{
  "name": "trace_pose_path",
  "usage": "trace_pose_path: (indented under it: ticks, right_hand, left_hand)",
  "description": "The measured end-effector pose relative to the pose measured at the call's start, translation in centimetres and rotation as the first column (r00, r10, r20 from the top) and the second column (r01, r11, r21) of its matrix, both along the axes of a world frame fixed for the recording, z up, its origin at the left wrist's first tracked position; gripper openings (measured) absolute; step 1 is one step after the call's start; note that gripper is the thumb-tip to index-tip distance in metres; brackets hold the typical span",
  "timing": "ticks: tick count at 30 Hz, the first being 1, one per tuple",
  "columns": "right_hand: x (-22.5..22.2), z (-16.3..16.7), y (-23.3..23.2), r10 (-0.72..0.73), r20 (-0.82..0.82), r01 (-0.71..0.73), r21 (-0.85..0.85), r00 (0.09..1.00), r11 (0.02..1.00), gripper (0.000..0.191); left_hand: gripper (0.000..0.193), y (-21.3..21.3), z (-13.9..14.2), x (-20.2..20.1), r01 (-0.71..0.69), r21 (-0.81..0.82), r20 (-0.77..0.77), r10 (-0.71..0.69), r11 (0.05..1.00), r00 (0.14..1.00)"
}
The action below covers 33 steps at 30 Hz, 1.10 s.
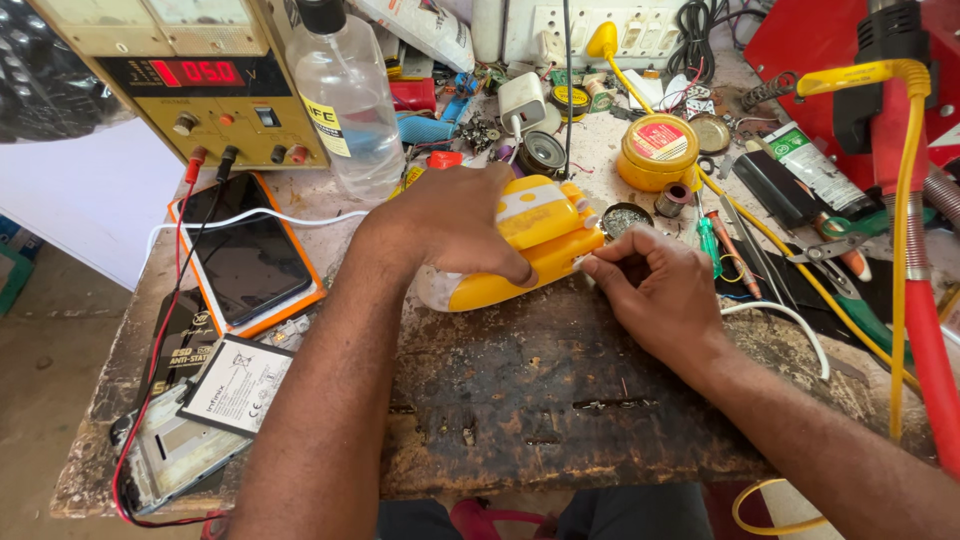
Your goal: The person uses pliers to remove a small white plastic piece from a yellow and white plastic device. They then use a soldering iron to apply solder to the piece and insert it into a slot on the device. The person repeats this process with a second piece, soldering and inserting it into another slot.
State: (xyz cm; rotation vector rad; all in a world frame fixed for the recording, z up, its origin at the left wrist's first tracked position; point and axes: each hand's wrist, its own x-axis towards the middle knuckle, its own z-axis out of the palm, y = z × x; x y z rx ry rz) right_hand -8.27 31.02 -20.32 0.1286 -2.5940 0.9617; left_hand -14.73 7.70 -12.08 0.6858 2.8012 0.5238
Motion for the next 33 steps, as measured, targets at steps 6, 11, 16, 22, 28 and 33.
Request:
trace_pose_path:
  ticks: [6, 11, 16, 22, 28, 33]
  right_hand:
    - [-0.4, 0.1, -0.4, -0.001, -0.057, 0.008, 0.116, 0.998, 0.993, 0.023]
    - [-0.6, 0.0, 0.2, 0.014, 0.035, -0.016, 0.029, 0.999, 0.999, 0.024]
    - [-0.5, 0.2, 1.4, 0.296, -0.018, -0.287, -0.308, 0.955, 0.907, 0.056]
    - [-0.7, 0.5, 2.7, 0.571, -0.096, -0.494, -0.630, 0.815, 0.599, 0.089]
    - [-1.1, 0.7, 2.8, 0.608, -0.165, -0.563, -0.614, 0.777, 0.553, 0.092]
    - [-1.3, 1.4, 3.2, 0.607, -0.154, -0.564, -0.595, 0.779, 0.573, 0.089]
  left_hand:
    - [0.107, -0.2, -0.5, -0.6, 0.012, 0.007, -0.005, -0.012, 1.000, 1.000]
    - [0.103, -0.1, -0.7, -0.4, 0.036, 0.018, -0.031, -0.035, 0.999, 0.999]
    - [0.101, -0.4, 0.1, 0.5, 0.087, 0.148, -0.083, -0.075, 0.985, 0.994]
    - [0.099, 0.0, 0.6, 1.1, 0.197, 0.287, -0.268, -0.119, 0.937, 0.956]
    - [0.094, 0.2, 1.0, 1.3, 0.202, 0.293, -0.257, -0.126, 0.935, 0.958]
    - [0.092, 0.6, 1.2, 1.5, 0.197, 0.279, -0.307, -0.107, 0.940, 0.946]
